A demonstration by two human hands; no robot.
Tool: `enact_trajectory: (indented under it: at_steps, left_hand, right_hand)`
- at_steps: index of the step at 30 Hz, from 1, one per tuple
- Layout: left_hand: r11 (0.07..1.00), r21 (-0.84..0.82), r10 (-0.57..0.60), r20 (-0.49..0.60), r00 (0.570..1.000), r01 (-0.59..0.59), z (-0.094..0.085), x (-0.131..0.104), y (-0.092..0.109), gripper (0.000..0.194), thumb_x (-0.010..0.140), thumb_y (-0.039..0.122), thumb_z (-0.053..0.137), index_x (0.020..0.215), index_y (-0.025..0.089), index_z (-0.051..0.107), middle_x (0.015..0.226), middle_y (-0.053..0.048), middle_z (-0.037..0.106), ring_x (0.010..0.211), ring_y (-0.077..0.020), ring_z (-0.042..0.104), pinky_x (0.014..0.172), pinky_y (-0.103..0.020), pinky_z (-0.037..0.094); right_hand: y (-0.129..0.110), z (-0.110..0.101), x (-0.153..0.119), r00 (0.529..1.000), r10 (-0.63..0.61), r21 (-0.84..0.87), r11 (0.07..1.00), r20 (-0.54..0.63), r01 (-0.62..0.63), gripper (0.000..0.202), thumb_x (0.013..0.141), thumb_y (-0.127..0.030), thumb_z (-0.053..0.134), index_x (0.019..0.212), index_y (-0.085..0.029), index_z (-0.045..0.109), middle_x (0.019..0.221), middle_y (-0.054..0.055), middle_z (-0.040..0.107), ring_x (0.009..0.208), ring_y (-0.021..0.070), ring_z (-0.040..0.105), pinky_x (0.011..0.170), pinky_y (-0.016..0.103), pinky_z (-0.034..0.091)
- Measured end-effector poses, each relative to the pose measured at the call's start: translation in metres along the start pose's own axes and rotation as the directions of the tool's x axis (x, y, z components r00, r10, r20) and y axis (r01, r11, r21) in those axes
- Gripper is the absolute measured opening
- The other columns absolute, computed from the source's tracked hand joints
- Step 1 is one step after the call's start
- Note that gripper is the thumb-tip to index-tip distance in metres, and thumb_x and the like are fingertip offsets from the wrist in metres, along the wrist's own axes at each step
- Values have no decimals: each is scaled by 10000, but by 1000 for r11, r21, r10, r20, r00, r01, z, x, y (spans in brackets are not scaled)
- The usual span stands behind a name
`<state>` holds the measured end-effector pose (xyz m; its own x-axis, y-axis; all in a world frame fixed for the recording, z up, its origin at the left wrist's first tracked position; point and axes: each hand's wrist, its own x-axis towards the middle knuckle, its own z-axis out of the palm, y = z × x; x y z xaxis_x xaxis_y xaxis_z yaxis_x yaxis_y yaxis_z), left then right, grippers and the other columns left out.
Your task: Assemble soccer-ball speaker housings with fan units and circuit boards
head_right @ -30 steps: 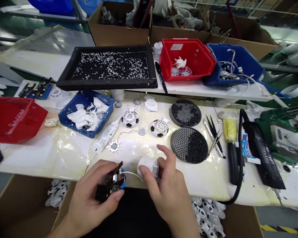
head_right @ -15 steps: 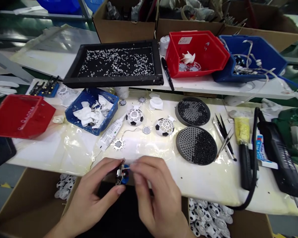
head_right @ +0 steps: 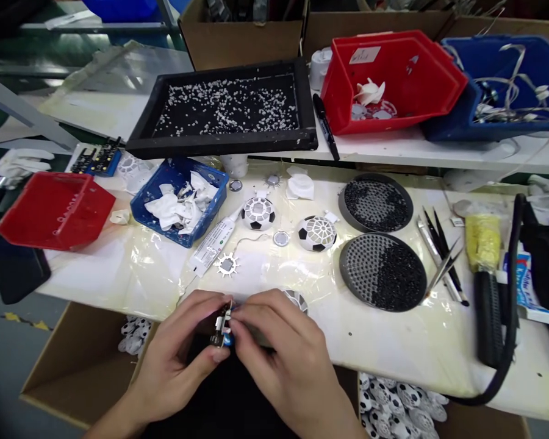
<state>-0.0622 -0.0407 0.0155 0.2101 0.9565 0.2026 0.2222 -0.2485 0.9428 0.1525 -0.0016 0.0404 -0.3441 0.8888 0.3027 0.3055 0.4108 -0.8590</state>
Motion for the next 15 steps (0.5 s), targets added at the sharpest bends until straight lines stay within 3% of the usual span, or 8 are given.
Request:
enact_trajectory:
  at_steps: [5,10,15]
  left_hand:
    - [1000,-29,-10,-10,1000,10,2,0,-3,536,1030,208,782,1541,273,633,1393,-105,717,1285,-217,699,1112,-309,602]
    - [999,-46,-15,-9,1000,14,2,1,-4,538,1028,218,785,1541,273,632,1381,-118,720,1269,-237,700,1090,-346,615]
    - [999,-34,-17,-37,999,16,3,0,-4,544,1012,226,810,1527,279,643,1364,-113,722,1252,-236,702,1078,-346,617]
  right_hand:
    - [0,3,1,1000,-1,-27,1000,-24,0,149,1050,-117,703,1127,-243,719,1044,-16,715,915,65,708,851,142,620]
    - [-1,4,4,999,-3,-42,999,-32,2,147,1033,-106,704,1089,-240,728,1012,-16,730,867,69,707,693,138,579]
    - [-2,4,6,1000,-3,-58,998,-21,2,153,1029,-106,712,1093,-244,731,1012,-22,748,828,71,694,701,159,582]
